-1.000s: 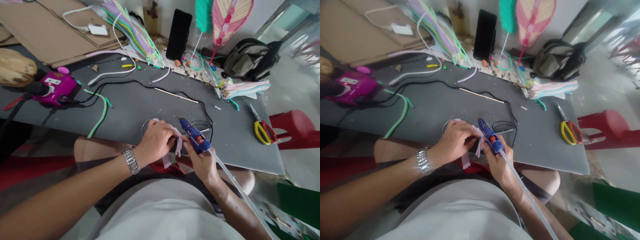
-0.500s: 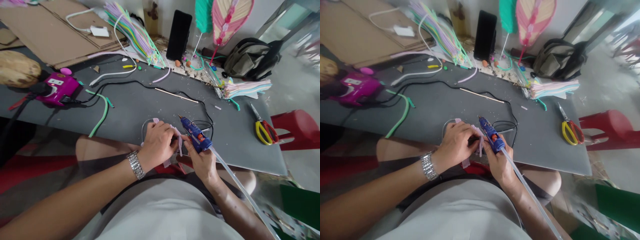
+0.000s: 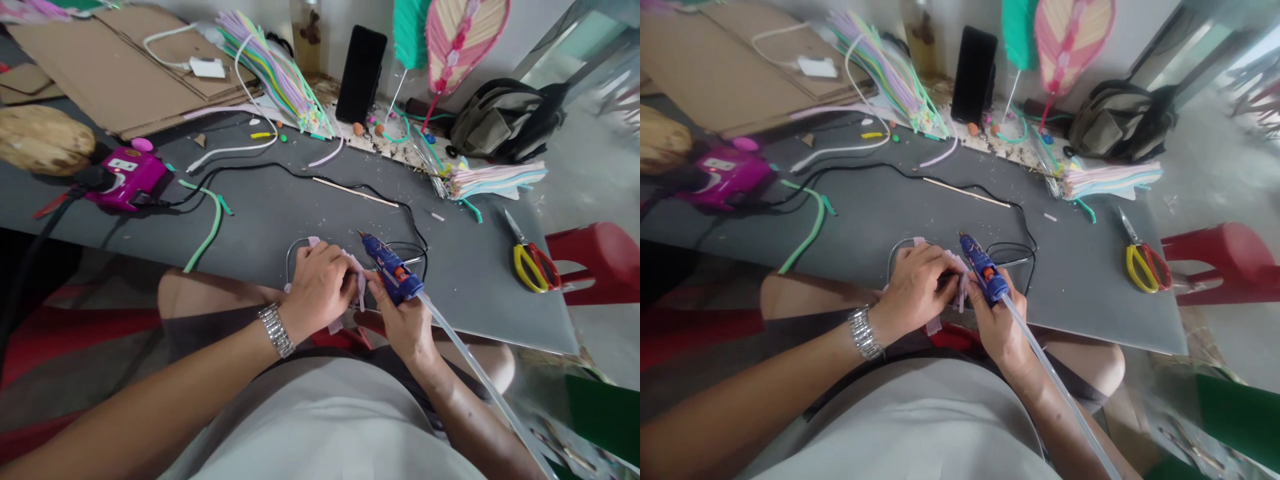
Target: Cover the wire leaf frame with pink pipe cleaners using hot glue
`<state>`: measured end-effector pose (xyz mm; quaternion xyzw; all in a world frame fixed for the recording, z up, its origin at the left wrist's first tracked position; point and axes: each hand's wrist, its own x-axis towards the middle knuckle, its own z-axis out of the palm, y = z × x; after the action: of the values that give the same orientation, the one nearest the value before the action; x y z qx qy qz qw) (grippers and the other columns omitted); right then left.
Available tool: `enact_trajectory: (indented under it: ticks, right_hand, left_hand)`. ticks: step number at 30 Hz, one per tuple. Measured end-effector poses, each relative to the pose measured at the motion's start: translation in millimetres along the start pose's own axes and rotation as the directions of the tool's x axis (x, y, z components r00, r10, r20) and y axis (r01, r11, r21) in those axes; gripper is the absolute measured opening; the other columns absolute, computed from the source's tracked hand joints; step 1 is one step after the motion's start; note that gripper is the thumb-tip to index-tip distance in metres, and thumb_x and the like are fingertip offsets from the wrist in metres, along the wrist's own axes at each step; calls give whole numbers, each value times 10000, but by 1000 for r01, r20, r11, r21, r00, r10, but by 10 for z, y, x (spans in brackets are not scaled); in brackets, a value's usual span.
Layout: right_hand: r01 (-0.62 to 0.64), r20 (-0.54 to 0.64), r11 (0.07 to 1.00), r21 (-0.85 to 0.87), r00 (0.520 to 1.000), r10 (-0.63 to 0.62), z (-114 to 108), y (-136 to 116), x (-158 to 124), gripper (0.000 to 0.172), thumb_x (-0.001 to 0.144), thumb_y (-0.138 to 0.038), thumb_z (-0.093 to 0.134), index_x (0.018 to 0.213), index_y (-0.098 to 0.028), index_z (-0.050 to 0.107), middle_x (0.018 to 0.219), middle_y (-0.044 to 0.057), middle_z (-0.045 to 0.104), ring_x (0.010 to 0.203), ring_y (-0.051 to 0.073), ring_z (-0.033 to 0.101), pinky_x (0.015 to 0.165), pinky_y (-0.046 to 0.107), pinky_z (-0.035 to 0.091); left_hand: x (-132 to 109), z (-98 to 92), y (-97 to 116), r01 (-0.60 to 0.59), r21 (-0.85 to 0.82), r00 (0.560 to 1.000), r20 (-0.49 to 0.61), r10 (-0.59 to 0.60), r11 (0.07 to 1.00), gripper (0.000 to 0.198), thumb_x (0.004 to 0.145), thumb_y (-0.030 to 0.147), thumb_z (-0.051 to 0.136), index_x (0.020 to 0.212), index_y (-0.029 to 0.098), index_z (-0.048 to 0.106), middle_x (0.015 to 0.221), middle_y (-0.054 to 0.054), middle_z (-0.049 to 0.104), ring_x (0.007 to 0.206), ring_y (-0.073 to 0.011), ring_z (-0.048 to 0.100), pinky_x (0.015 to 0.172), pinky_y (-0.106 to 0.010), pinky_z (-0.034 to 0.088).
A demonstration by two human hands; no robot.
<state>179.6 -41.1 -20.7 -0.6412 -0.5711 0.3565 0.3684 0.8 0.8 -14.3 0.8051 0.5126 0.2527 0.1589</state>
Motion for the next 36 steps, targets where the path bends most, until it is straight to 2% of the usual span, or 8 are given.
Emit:
enact_trajectory:
  ticks: [3,7,13,18,21,29,36]
  right_hand:
    - [4,-11,1000,-6,1000,-4,4,22,9,344,959,-514,647,1106,-223,759,914,42,784,801,196,731,746,298,590]
    - [31,-29,1000,0,999,-31,13,28,17,338,961,-517,648,1097,-229,761,975,49,788,851,200,737,778,300,577]
    - [38,-40,998,-49,998,-40,17,16,26,364,966,-528,635,1108,-226,781,882,36,770,751,185,708,742,299,561]
    - [53,-85,998,-24,995,-55,31,51,44,393,945,-550,652,1082,-220,817,949,60,783,744,188,700,745,310,565]
    - [56,-105,998,31,993,-53,59,84,63,426,930,-574,662,1070,-206,824,1009,75,791,736,189,696,736,315,569]
    - [85,-95,995,58,992,-80,97,145,79,425,932,-587,650,1073,-221,812,969,67,773,691,181,665,662,299,538]
    - [41,-90,998,-52,995,-45,83,102,104,408,919,-592,665,975,-193,733,713,10,691,588,161,576,629,292,498]
  left_hand:
    - [14,14,-6,38,-7,999,16,-38,999,107,929,161,631,893,224,709,918,-49,731,956,-263,640,838,-441,363]
    - [71,4,2,121,-26,991,56,-120,992,82,889,144,687,877,225,688,907,-40,751,951,-280,647,825,-440,368]
    - [190,-44,16,211,-7,970,124,-209,977,196,816,100,754,852,226,608,798,-16,731,897,-278,643,788,-401,379]
    - [274,-116,69,303,65,913,267,-309,951,123,875,181,733,889,225,619,864,-39,733,1013,-308,644,856,-426,401]
    - [294,-158,108,320,86,893,304,-331,944,84,889,192,714,913,219,638,894,-50,737,1058,-308,641,889,-426,403]
    - [292,-153,125,322,100,897,284,-337,941,82,885,201,726,884,217,645,886,-46,737,1051,-300,644,874,-406,400]
    - [235,-86,83,293,71,930,212,-302,953,121,849,164,761,852,202,647,869,-46,733,987,-290,644,839,-401,405]
